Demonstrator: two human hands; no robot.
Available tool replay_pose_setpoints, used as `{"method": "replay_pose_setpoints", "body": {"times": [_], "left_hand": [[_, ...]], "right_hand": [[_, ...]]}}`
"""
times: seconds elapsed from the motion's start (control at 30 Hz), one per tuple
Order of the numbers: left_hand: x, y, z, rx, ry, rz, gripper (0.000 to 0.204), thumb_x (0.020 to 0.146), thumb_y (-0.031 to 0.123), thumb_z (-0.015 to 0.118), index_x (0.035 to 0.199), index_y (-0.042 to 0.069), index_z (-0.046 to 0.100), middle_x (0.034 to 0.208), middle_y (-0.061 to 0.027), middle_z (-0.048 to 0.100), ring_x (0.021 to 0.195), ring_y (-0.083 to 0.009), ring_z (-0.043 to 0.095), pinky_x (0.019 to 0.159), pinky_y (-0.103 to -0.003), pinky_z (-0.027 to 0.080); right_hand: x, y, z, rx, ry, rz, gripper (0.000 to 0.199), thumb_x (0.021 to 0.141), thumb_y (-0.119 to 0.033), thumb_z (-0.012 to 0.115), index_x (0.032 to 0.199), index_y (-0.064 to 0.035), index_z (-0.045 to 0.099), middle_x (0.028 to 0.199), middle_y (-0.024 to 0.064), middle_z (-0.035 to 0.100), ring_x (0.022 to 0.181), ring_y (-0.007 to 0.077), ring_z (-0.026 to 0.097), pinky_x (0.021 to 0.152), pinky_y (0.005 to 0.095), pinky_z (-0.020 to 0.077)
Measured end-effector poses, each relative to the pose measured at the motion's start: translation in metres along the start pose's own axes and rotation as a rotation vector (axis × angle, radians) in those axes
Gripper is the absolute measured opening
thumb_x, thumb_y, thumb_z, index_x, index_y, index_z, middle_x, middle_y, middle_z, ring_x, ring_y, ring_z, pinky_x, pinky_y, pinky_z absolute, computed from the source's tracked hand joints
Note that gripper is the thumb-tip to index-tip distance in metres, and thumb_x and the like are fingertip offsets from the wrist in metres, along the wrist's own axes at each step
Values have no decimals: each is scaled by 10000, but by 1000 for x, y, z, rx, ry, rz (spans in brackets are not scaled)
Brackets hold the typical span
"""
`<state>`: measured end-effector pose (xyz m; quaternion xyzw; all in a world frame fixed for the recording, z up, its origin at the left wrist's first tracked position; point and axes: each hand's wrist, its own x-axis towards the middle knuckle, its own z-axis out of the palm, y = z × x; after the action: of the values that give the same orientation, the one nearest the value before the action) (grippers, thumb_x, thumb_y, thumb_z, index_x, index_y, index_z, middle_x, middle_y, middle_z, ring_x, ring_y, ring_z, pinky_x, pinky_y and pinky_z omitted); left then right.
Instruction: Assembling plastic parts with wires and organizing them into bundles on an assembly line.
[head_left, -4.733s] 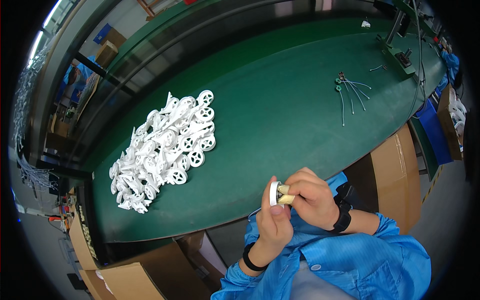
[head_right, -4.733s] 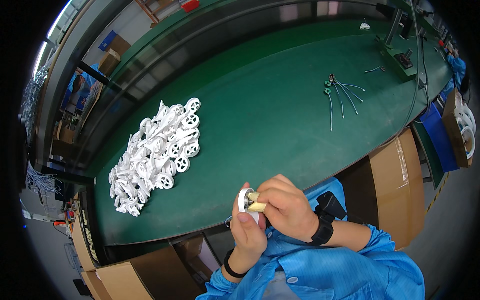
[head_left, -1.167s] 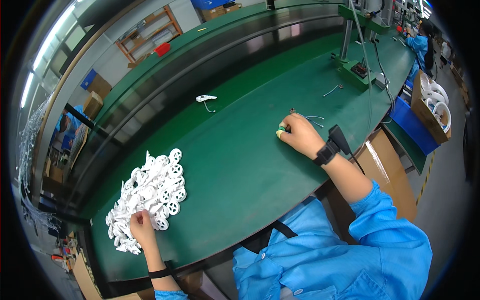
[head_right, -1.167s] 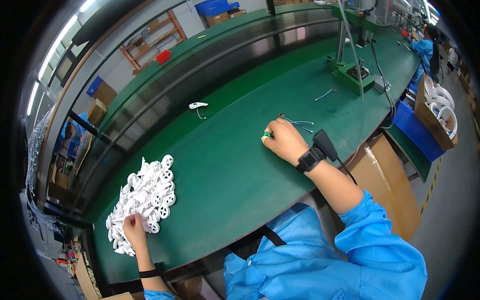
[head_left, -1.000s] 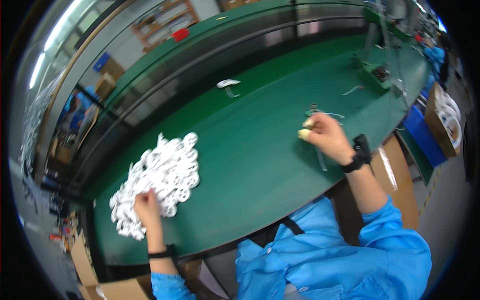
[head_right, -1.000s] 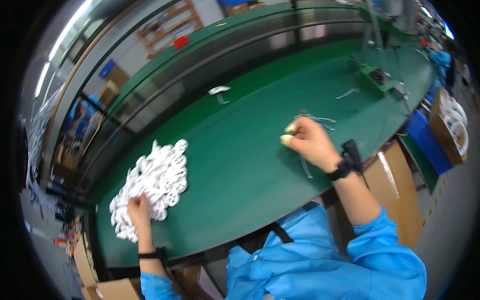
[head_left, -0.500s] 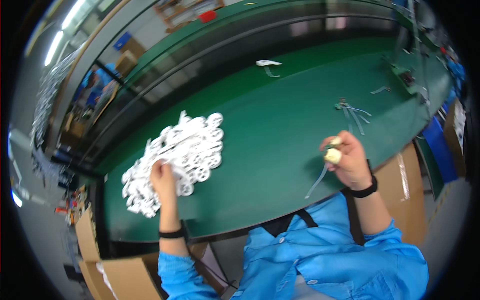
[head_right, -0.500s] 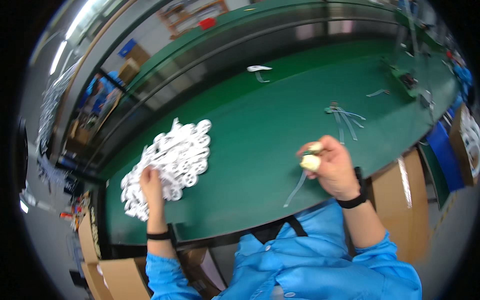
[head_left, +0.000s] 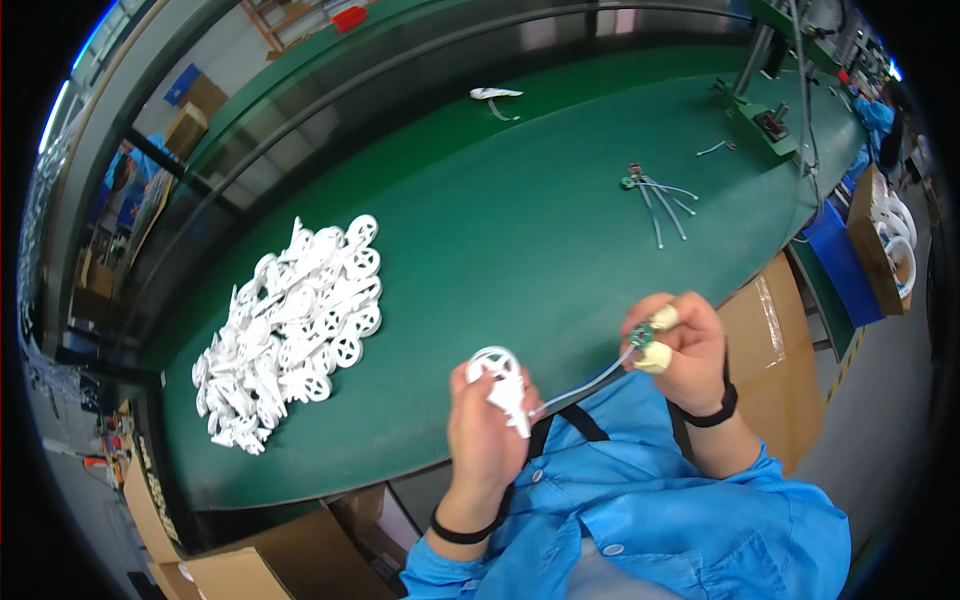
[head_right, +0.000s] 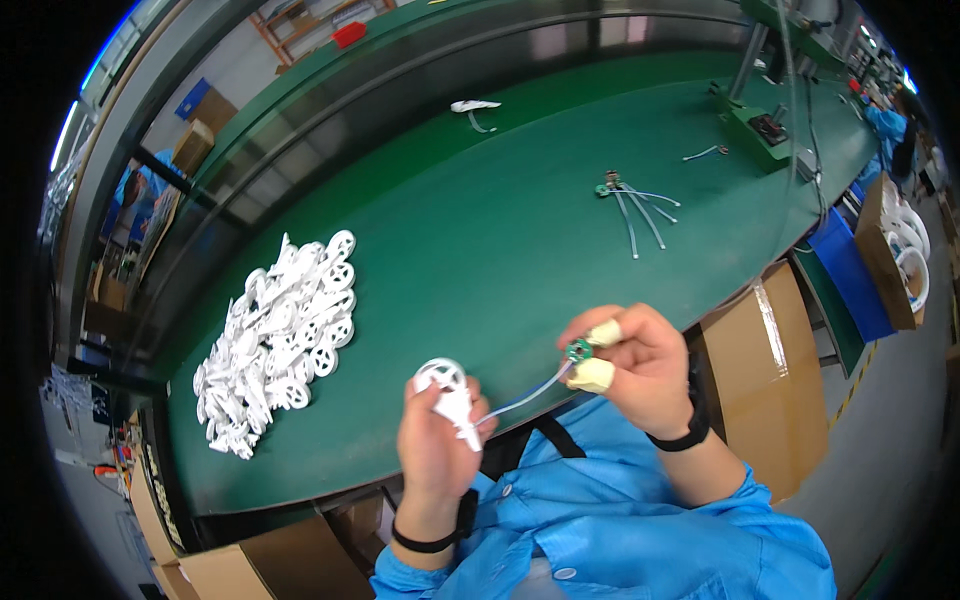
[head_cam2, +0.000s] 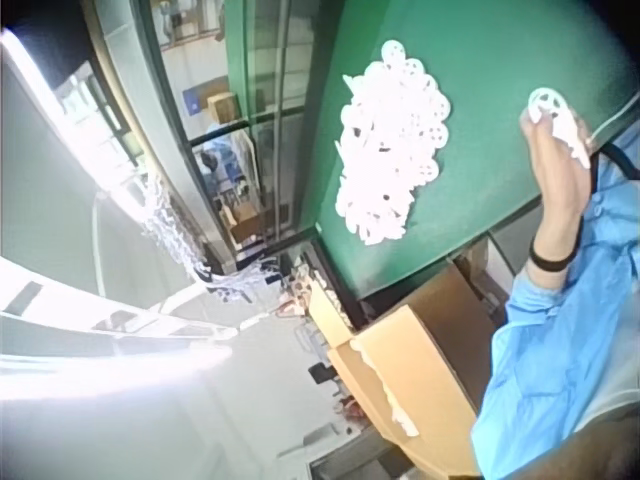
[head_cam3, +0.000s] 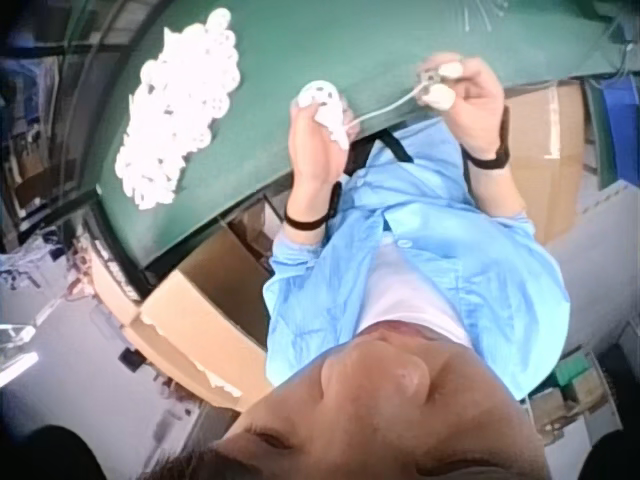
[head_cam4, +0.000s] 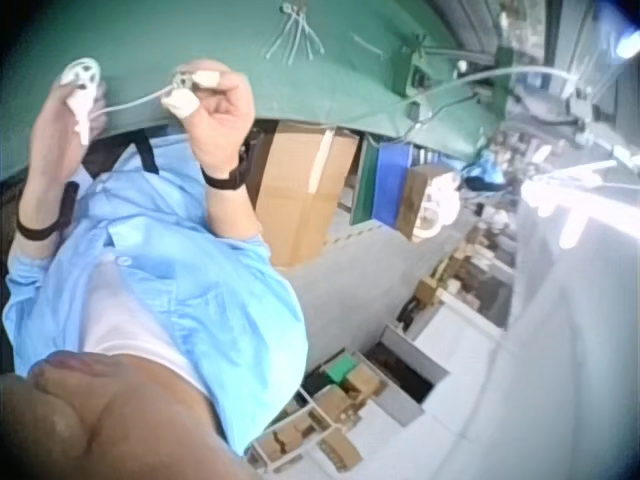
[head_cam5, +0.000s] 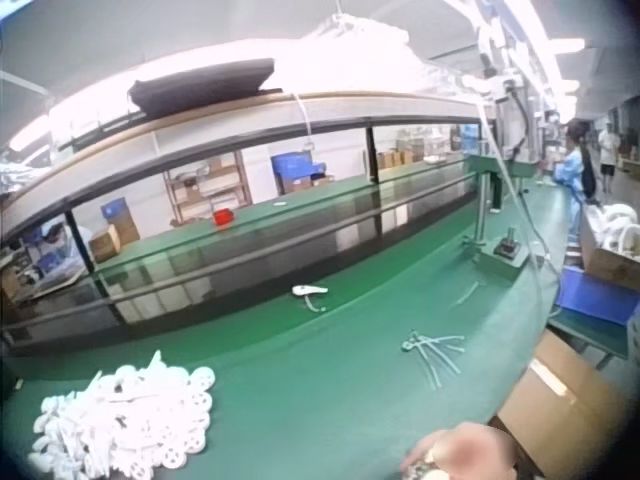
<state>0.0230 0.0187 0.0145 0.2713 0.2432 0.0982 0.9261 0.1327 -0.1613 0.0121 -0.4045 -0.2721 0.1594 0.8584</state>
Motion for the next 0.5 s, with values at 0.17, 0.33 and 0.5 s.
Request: {"method": "replay_pose_setpoints", "body": {"times": [0.17, 0.33, 0.5], "left_hand": [[6, -9, -11, -144, -131, -125, 305, 937, 322, 347, 1059, 70, 469, 928, -129, 553, 709, -220, 501, 620, -334, 397], [0, -9, -18, -118, -100, -105, 404, 941, 344, 329, 1161, 36, 471, 955, -127, 551, 745, -220, 508, 635, -328, 400], [-4, -11, -18, 23, -161, 7, 378, 999, 290, 309, 1270, 42, 399, 1079, -122, 531, 841, -172, 529, 709, -301, 438]], "right_hand": [[-6, 7, 2, -276, -28, -134, 292, 782, 133, 634, 965, 1, 449, 1087, 231, 552, 881, 224, 648, 774, 333, 571], [-8, 20, 9, -333, -27, -111, 304, 787, 139, 623, 992, 1, 448, 1099, 231, 543, 891, 217, 643, 781, 329, 565], [-8, 20, 25, -870, -166, -275, 223, 746, 43, 714, 898, -11, 560, 1009, 178, 627, 864, 253, 650, 737, 332, 535]]}}
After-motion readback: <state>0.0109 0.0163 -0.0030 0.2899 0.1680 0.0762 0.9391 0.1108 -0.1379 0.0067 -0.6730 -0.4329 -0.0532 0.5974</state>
